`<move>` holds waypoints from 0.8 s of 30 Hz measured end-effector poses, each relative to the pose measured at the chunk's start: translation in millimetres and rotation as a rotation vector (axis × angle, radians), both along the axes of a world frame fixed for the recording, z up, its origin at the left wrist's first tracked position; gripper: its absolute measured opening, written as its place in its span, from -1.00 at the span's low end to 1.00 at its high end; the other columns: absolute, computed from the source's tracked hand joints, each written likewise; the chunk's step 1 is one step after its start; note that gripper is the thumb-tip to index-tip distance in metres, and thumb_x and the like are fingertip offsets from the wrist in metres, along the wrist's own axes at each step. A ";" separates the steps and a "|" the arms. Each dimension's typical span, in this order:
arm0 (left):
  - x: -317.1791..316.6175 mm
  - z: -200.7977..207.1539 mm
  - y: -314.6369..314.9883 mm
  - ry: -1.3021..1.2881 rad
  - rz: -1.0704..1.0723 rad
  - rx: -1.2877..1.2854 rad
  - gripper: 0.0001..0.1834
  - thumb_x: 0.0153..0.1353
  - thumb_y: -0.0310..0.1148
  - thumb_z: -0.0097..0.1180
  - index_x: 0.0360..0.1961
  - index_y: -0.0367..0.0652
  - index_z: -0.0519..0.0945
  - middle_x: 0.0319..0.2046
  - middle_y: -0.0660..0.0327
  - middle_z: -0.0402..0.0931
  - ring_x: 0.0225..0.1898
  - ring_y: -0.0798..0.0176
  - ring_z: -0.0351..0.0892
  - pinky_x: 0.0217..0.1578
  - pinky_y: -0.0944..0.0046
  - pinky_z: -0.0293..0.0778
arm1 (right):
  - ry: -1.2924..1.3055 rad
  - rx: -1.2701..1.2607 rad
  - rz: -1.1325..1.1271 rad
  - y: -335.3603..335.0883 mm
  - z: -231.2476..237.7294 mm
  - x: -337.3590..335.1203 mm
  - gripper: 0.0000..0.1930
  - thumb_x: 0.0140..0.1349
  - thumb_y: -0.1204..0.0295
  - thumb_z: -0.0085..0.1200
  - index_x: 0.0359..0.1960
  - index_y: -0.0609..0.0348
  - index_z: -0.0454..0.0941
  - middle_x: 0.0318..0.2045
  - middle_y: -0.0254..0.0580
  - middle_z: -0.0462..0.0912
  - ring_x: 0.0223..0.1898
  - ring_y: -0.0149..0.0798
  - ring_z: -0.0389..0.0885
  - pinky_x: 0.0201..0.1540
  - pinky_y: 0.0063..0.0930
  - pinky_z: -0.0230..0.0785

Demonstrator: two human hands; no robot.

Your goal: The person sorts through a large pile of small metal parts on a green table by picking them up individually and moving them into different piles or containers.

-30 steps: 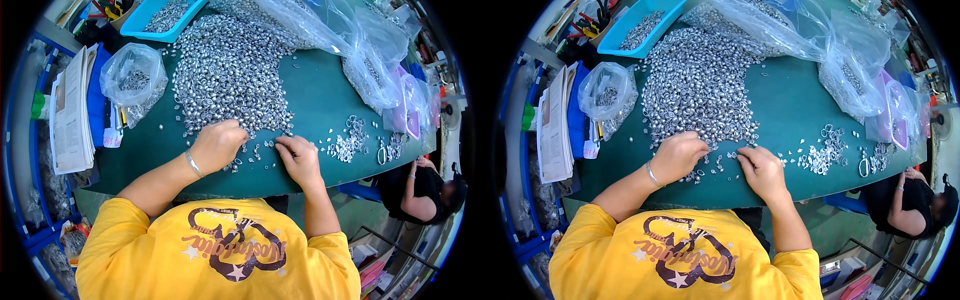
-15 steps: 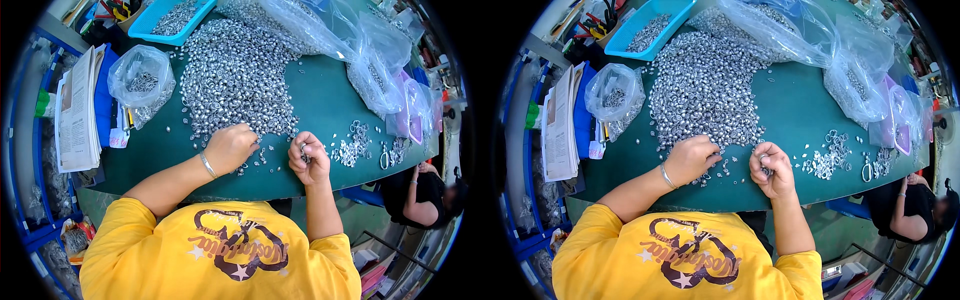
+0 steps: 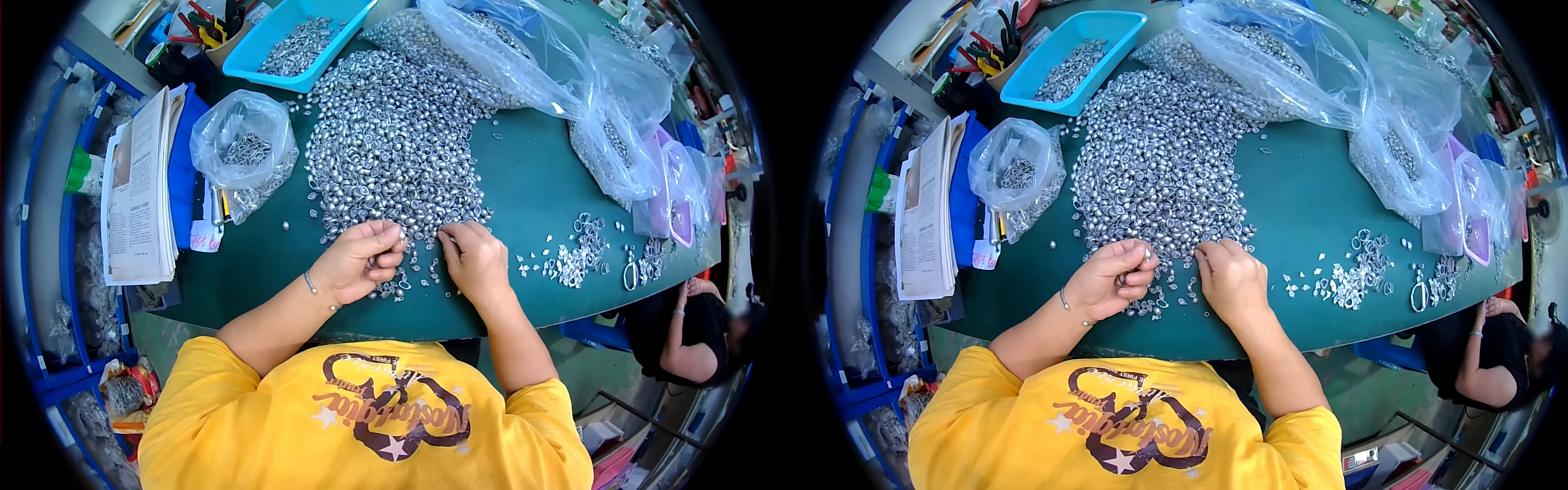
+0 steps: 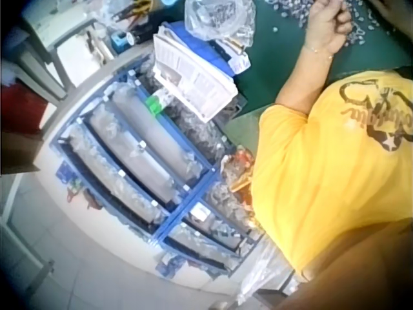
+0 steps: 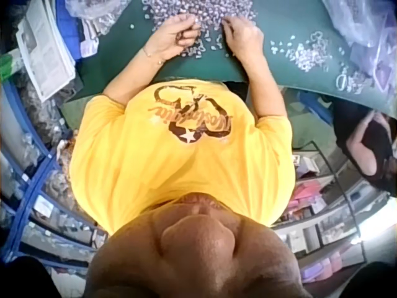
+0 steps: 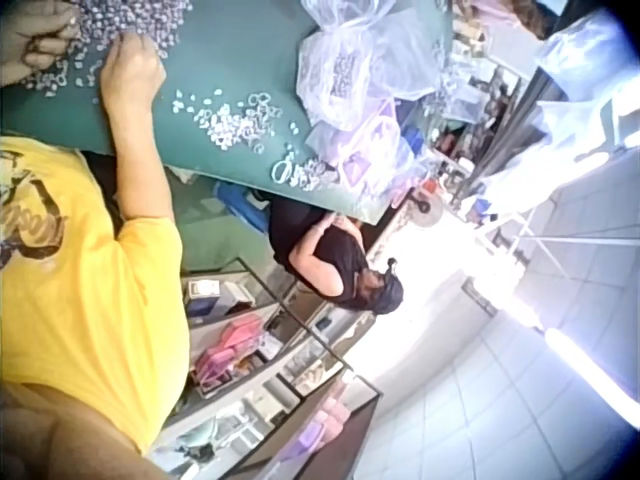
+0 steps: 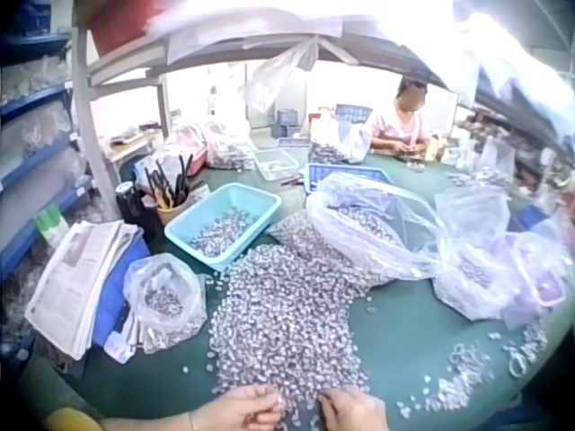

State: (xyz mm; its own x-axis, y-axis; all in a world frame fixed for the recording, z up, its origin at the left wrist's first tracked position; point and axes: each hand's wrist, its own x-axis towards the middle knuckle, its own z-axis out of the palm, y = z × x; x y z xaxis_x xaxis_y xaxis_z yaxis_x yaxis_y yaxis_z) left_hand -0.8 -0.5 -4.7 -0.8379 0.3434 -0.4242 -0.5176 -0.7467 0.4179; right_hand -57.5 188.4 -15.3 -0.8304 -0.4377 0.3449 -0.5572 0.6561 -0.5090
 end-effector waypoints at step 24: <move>8.0 -1.5 -3.6 0.033 0.118 0.082 -0.77 0.16 -0.64 -0.09 -0.17 -0.27 0.51 -0.11 -0.04 0.49 -0.06 0.09 0.52 -0.14 0.32 0.54 | -1.600 -1.716 0.405 24.7 13.3 -3.5 -0.87 0.26 0.41 -0.14 -0.26 0.21 0.37 -0.51 -0.22 0.38 -0.65 -0.49 0.21 -0.71 -0.73 0.08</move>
State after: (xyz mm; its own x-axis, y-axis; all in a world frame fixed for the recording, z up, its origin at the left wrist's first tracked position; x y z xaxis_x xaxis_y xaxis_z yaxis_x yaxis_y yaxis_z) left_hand 7.1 -4.2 -6.2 -0.8876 0.2739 -0.3704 -0.4110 -0.8341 0.3680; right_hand -61.0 213.1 -2.0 -0.6892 -0.7114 -0.1378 0.7189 -0.6475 -0.2528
